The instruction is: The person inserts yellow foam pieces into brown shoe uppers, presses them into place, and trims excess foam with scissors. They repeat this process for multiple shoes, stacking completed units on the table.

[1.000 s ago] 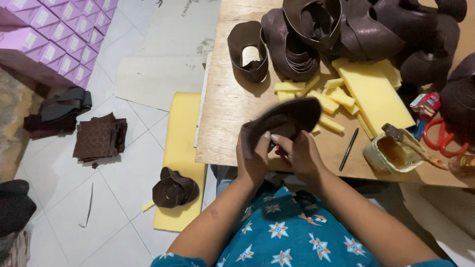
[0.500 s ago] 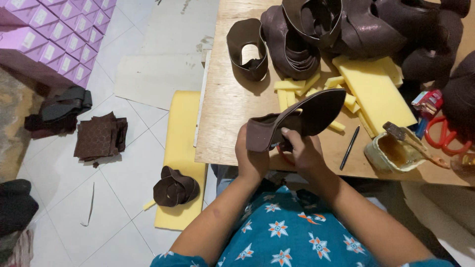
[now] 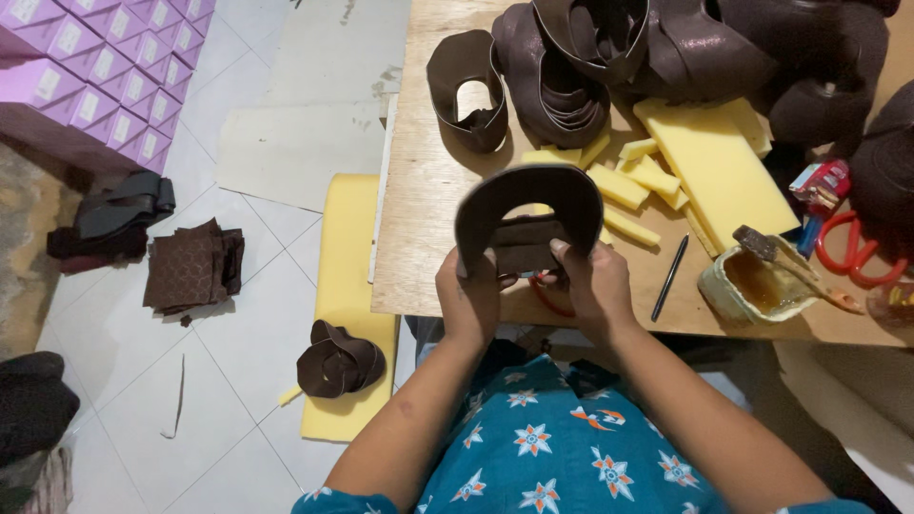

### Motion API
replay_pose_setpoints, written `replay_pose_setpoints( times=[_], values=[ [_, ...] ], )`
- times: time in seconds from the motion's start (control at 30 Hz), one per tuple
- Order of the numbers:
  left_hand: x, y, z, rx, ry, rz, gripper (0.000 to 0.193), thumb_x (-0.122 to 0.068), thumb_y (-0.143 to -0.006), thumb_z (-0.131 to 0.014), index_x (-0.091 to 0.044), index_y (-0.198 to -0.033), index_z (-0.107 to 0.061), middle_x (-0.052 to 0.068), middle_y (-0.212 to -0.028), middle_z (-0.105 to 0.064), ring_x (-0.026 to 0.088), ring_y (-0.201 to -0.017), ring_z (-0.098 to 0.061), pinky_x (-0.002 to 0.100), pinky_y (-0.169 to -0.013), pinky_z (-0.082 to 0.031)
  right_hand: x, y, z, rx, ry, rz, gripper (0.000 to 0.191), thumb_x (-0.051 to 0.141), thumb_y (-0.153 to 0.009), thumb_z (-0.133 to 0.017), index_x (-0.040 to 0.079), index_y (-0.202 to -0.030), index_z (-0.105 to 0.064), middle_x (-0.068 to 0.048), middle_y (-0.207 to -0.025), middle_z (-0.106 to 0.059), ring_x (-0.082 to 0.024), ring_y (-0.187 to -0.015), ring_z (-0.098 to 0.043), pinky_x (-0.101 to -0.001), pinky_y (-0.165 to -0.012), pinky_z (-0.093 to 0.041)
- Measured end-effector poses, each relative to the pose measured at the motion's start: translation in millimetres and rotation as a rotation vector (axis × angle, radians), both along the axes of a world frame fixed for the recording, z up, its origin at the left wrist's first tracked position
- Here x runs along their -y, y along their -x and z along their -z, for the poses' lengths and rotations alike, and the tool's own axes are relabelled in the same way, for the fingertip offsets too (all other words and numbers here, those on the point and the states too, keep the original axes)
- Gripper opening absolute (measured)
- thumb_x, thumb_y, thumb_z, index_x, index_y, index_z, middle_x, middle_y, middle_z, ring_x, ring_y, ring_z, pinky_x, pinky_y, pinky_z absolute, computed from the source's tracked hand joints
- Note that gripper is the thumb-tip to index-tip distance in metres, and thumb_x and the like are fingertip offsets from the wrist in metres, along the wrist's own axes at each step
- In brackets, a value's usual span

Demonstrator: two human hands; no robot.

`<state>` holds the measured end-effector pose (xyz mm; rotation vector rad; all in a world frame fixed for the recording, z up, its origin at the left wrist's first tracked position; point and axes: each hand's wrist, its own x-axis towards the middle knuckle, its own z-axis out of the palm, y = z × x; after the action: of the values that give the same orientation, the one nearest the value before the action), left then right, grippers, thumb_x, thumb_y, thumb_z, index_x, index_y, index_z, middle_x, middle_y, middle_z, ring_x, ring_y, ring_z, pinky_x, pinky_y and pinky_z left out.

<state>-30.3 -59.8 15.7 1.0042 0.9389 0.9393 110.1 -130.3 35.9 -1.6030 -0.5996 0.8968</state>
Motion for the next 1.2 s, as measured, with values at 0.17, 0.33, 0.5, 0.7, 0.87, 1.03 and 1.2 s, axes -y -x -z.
replay_pose_setpoints(
  times=[0.17, 0.33, 0.5, 0.7, 0.87, 1.03, 1.2],
  values=[
    [-2, 2, -13, -0.046, 0.054, 0.002, 0.031, -0.02, -0.101, -0.051, 0.01, -0.101, -0.059, 0.015, -0.089, -0.065, 0.022, -0.079, -0.071, 0.035, -0.069, -0.065, 2, 1, 2, -0.031, 0.006, -0.008, 0.028, 0.026, -0.1, -0.061, -0.001, -0.099, -0.071, -0.006, -0.081, -0.069, -0.012, -0.067, -0.064, -0.0277, -0.065, -0.053],
    [-5, 2, -27, -0.091, 0.161, -0.013, 0.033, -0.022, -0.099, -0.048, 0.008, -0.106, -0.06, 0.018, -0.095, -0.071, 0.024, -0.076, -0.074, 0.032, -0.066, -0.064, 1, 0, 10, -0.117, -0.04, 0.004, 0.034, 0.032, -0.101, -0.062, -0.001, -0.096, -0.071, -0.005, -0.079, -0.068, -0.011, -0.067, -0.063, -0.0267, -0.063, -0.056],
    [-3, 2, -34, -0.123, 0.075, 0.003, 0.033, -0.022, -0.101, -0.052, 0.009, -0.106, -0.061, 0.02, -0.093, -0.071, 0.022, -0.076, -0.073, 0.031, -0.065, -0.063, 5, -2, 11, -0.055, 0.005, -0.049, 0.038, 0.035, -0.101, -0.059, -0.001, -0.096, -0.07, -0.005, -0.081, -0.071, -0.011, -0.067, -0.065, -0.0267, -0.065, -0.057],
    [1, 8, -22, -0.357, -0.134, 0.022, 0.032, -0.024, -0.103, -0.057, 0.007, -0.097, -0.064, 0.019, -0.083, -0.071, 0.022, -0.071, -0.069, 0.031, -0.063, -0.056, 8, -3, 11, -0.064, -0.009, -0.084, 0.033, 0.03, -0.1, -0.058, -0.001, -0.1, -0.067, -0.008, -0.087, -0.072, -0.013, -0.074, -0.067, -0.028, -0.07, -0.056],
    [6, 5, -13, -0.247, -0.267, -0.012, 0.023, -0.018, -0.099, -0.058, 0.004, -0.103, -0.063, 0.012, -0.088, -0.07, 0.017, -0.075, -0.069, 0.031, -0.062, -0.058, 10, -5, 22, -0.146, -0.174, -0.096, 0.028, 0.027, -0.101, -0.056, 0.001, -0.101, -0.067, -0.008, -0.091, -0.069, -0.013, -0.078, -0.065, -0.0281, -0.07, -0.055],
    [12, 6, -15, -0.153, -0.59, 0.031, 0.022, -0.009, -0.097, -0.063, 0.005, -0.114, -0.064, 0.011, -0.098, -0.071, 0.018, -0.086, -0.068, 0.03, -0.073, -0.056, 7, -8, 24, -0.183, -0.26, -0.208, 0.034, 0.031, -0.112, -0.05, 0.002, -0.104, -0.066, -0.003, -0.092, -0.066, -0.011, -0.079, -0.059, -0.0265, -0.072, -0.05],
    [12, 2, -10, -0.138, -0.275, 0.034, 0.022, -0.015, -0.098, -0.061, 0.002, -0.11, -0.065, 0.007, -0.09, -0.07, 0.014, -0.074, -0.068, 0.028, -0.064, -0.057, 6, -7, 17, -0.017, -0.154, -0.055, 0.022, 0.02, -0.094, -0.065, 0.0, -0.103, -0.068, -0.003, -0.089, -0.068, -0.014, -0.074, -0.063, -0.031, -0.066, -0.053]
  ],
)
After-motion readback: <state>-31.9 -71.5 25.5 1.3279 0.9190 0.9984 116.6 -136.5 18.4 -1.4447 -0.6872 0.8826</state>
